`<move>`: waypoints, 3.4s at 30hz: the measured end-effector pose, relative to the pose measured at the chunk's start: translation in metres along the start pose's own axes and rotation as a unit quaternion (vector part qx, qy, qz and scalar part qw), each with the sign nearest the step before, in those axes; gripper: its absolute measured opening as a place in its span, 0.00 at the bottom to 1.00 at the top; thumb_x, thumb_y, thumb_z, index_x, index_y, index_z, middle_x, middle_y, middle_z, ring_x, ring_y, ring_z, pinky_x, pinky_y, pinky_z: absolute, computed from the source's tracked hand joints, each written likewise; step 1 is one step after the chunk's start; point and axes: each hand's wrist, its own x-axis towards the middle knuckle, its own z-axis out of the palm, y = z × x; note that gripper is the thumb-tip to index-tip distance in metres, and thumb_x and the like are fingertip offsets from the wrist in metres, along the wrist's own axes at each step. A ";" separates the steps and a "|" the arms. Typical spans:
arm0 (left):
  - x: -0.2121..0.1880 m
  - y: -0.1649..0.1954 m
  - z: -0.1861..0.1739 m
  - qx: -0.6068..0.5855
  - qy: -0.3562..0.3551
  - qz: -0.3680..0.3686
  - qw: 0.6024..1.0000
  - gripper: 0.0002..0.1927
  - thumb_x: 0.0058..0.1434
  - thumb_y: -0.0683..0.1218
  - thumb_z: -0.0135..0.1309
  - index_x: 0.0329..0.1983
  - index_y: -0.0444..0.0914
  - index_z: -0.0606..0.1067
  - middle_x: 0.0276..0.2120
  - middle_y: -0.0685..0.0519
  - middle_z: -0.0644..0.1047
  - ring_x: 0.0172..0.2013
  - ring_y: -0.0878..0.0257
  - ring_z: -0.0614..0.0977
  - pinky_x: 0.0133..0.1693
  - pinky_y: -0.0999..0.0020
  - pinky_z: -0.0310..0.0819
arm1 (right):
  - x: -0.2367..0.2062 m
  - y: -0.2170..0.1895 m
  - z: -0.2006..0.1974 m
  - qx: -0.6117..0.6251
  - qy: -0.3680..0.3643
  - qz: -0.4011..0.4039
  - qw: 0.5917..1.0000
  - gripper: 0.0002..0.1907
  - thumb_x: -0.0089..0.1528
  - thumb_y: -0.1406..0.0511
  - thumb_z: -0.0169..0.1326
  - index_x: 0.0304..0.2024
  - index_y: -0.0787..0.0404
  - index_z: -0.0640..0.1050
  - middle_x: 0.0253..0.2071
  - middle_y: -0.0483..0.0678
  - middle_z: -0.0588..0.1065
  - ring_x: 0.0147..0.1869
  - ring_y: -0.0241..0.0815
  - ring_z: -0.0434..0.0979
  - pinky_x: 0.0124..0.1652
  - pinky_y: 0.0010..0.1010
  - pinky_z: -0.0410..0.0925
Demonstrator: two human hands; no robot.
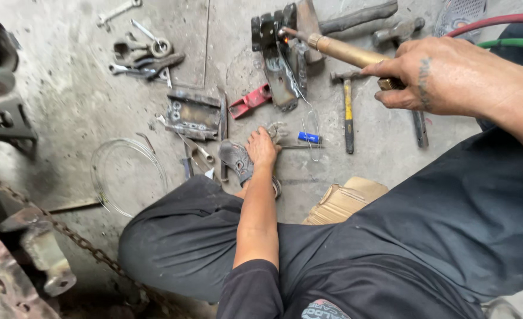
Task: The person sits on the floor and uses a hammer and chisel to shape a metal part. They then use pliers to hold the part and apply a welding torch to fuse it, feeding a wire into the molten area.
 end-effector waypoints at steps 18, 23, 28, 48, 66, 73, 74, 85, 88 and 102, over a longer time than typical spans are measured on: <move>-0.014 0.054 -0.046 -0.407 0.098 0.263 0.869 0.48 0.49 0.54 0.67 0.71 0.34 0.62 0.51 0.44 0.75 0.52 0.51 0.78 0.56 0.55 0.71 | -0.029 -0.002 -0.025 0.103 0.094 0.067 0.988 0.28 0.60 0.55 0.63 0.63 0.48 0.80 0.36 0.55 0.82 0.28 0.46 0.83 0.35 0.36 0.75; -0.003 0.085 -0.094 -0.692 -0.156 0.177 0.682 0.40 0.54 0.62 0.60 0.66 0.38 0.68 0.45 0.43 0.80 0.47 0.51 0.81 0.53 0.51 0.75 | -0.042 -0.007 -0.029 0.226 0.155 0.100 0.956 0.25 0.63 0.61 0.64 0.63 0.52 0.80 0.33 0.52 0.81 0.28 0.40 0.79 0.28 0.32 0.73; -0.005 0.082 -0.065 -0.857 -0.341 0.125 0.365 0.31 0.58 0.65 0.56 0.56 0.41 0.71 0.45 0.45 0.78 0.51 0.43 0.77 0.54 0.26 0.68 | -0.047 0.005 -0.020 0.317 0.175 0.116 0.925 0.25 0.66 0.64 0.62 0.66 0.55 0.79 0.29 0.51 0.77 0.25 0.35 0.73 0.22 0.29 0.67; 0.073 0.121 -0.092 -0.925 -0.358 0.055 0.114 0.50 0.64 0.73 0.44 0.68 0.26 0.58 0.66 0.22 0.59 0.65 0.28 0.63 0.64 0.25 0.55 | -0.005 0.022 -0.031 0.280 0.134 0.119 0.943 0.28 0.63 0.67 0.62 0.67 0.62 0.78 0.31 0.56 0.77 0.26 0.41 0.76 0.25 0.31 0.70; 0.110 0.119 -0.076 -0.941 -0.326 0.007 0.085 0.50 0.64 0.74 0.42 0.65 0.24 0.60 0.61 0.24 0.66 0.57 0.32 0.72 0.58 0.30 0.65 | 0.004 0.074 0.010 0.262 0.070 0.141 0.952 0.37 0.63 0.66 0.60 0.77 0.56 0.74 0.33 0.54 0.77 0.23 0.43 0.80 0.26 0.33 0.73; 0.116 0.119 -0.059 -0.943 -0.322 0.021 0.076 0.44 0.66 0.68 0.44 0.65 0.25 0.63 0.59 0.27 0.70 0.53 0.36 0.75 0.56 0.37 0.70 | 0.006 0.077 0.017 0.241 0.064 0.141 0.958 0.36 0.63 0.66 0.59 0.76 0.57 0.73 0.36 0.54 0.81 0.25 0.43 0.81 0.26 0.33 0.75; 0.115 0.118 -0.058 -0.944 -0.320 0.017 0.082 0.43 0.66 0.68 0.44 0.64 0.25 0.63 0.59 0.27 0.70 0.54 0.37 0.75 0.57 0.36 0.70 | 0.007 0.076 0.017 0.241 0.064 0.143 0.958 0.36 0.63 0.66 0.59 0.75 0.57 0.73 0.36 0.55 0.81 0.26 0.44 0.81 0.26 0.33 0.76; 0.113 0.116 -0.054 -0.945 -0.305 0.015 0.113 0.37 0.65 0.62 0.50 0.64 0.29 0.64 0.58 0.30 0.70 0.55 0.38 0.74 0.59 0.34 0.67 | 0.007 0.082 0.030 0.278 0.063 0.154 0.946 0.35 0.66 0.64 0.58 0.76 0.58 0.71 0.34 0.56 0.78 0.24 0.44 0.79 0.24 0.34 0.74; 0.111 0.115 -0.054 -0.943 -0.313 0.017 0.108 0.36 0.65 0.60 0.51 0.65 0.29 0.64 0.58 0.31 0.70 0.55 0.39 0.74 0.59 0.35 0.67 | 0.010 0.083 0.033 0.291 0.058 0.154 0.942 0.33 0.68 0.63 0.58 0.75 0.58 0.70 0.32 0.56 0.78 0.25 0.43 0.79 0.24 0.33 0.74; 0.117 0.124 -0.059 -0.952 -0.271 -0.019 0.140 0.34 0.63 0.60 0.52 0.60 0.28 0.66 0.54 0.28 0.71 0.52 0.36 0.75 0.56 0.31 0.68 | 0.012 0.097 0.045 0.313 0.041 0.153 0.936 0.32 0.68 0.64 0.58 0.75 0.58 0.69 0.32 0.56 0.78 0.24 0.43 0.78 0.23 0.32 0.71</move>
